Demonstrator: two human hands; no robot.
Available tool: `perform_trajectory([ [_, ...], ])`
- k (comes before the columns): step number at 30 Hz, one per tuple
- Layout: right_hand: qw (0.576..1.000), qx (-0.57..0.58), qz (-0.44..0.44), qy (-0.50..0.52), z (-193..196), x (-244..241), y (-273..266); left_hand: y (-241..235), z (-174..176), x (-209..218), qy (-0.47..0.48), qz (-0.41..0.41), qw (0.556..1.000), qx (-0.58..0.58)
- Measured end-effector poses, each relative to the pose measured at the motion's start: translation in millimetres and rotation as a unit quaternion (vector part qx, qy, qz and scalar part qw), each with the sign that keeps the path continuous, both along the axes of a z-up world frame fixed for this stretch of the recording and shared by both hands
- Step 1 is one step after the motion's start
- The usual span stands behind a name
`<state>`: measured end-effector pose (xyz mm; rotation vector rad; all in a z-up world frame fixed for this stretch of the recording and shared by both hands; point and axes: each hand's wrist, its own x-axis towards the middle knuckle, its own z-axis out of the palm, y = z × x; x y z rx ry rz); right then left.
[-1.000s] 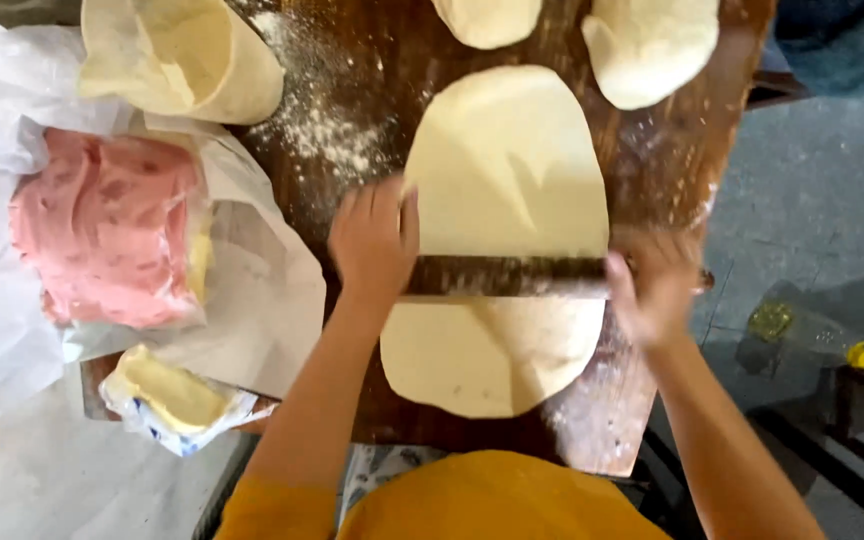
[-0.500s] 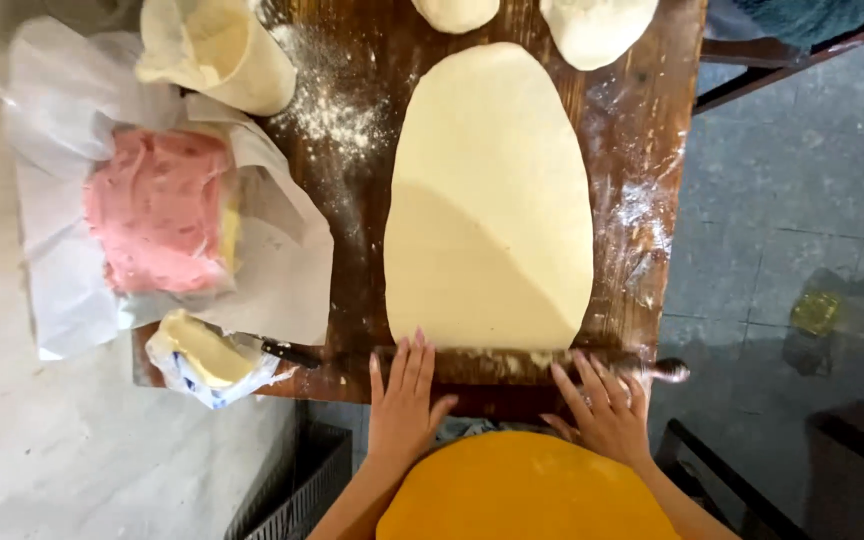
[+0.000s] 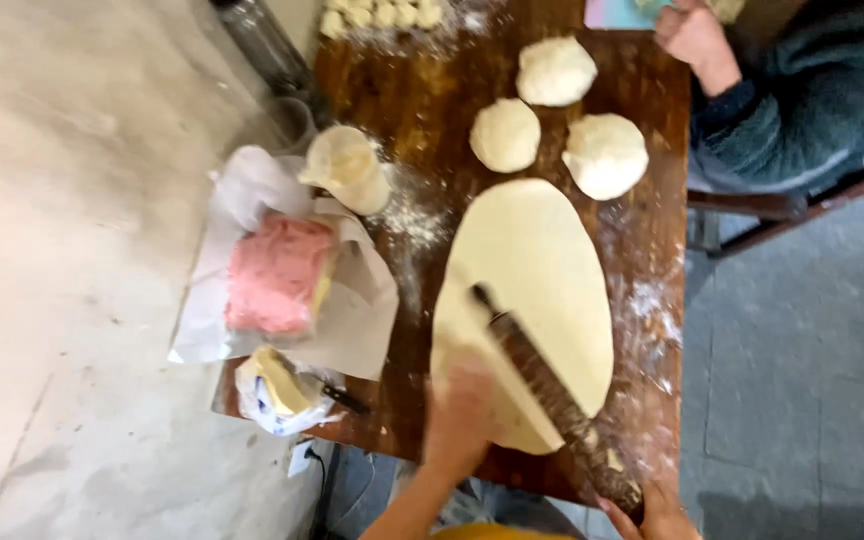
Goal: Prepare pastries by rolling dough and filling them with ham and cheese slices.
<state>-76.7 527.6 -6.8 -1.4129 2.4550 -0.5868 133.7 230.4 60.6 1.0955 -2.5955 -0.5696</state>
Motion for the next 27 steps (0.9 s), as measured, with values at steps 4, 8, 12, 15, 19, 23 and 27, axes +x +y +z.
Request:
perform_trajectory([
  [4, 0.986, 0.081, -0.126, -0.071, 23.1, 8.0, -92.3, -11.4, 27.4, -22.5, -0.202, -0.175, 0.949, 0.169],
  [8, 0.941, 0.129, -0.217, -0.226, 25.4, 27.5, -222.3, -19.8, -6.4, 13.5, 0.026, -0.141, 0.952, 0.272],
  [12, 0.952, 0.12, -0.18, -0.216, -0.2, 41.6, -387.3, -52.5, 31.5, 99.3, 0.144, 0.066, 0.938, 0.307],
  [15, 0.948, 0.146, -0.203, -0.195, -30.8, 61.0, -481.6, -85.4, 47.5, 167.9, 0.184, 0.17, 0.931, 0.264],
  [19, 0.974, 0.004, -0.221, -0.048, -60.4, 85.8, -539.5, -136.6, 34.1, 238.1, 0.239, 0.279, 0.903, 0.221],
  [23, 0.975, -0.131, -0.164, 0.072, 36.2, 120.6, -555.7, -186.1, 18.6, 267.3, 0.305, 0.34, 0.849, 0.266],
  [27, 0.986, -0.123, -0.059, -0.094, 56.7, 175.3, -615.0, -218.8, 21.4, 265.0, 0.302, 0.326, 0.845, 0.297],
])
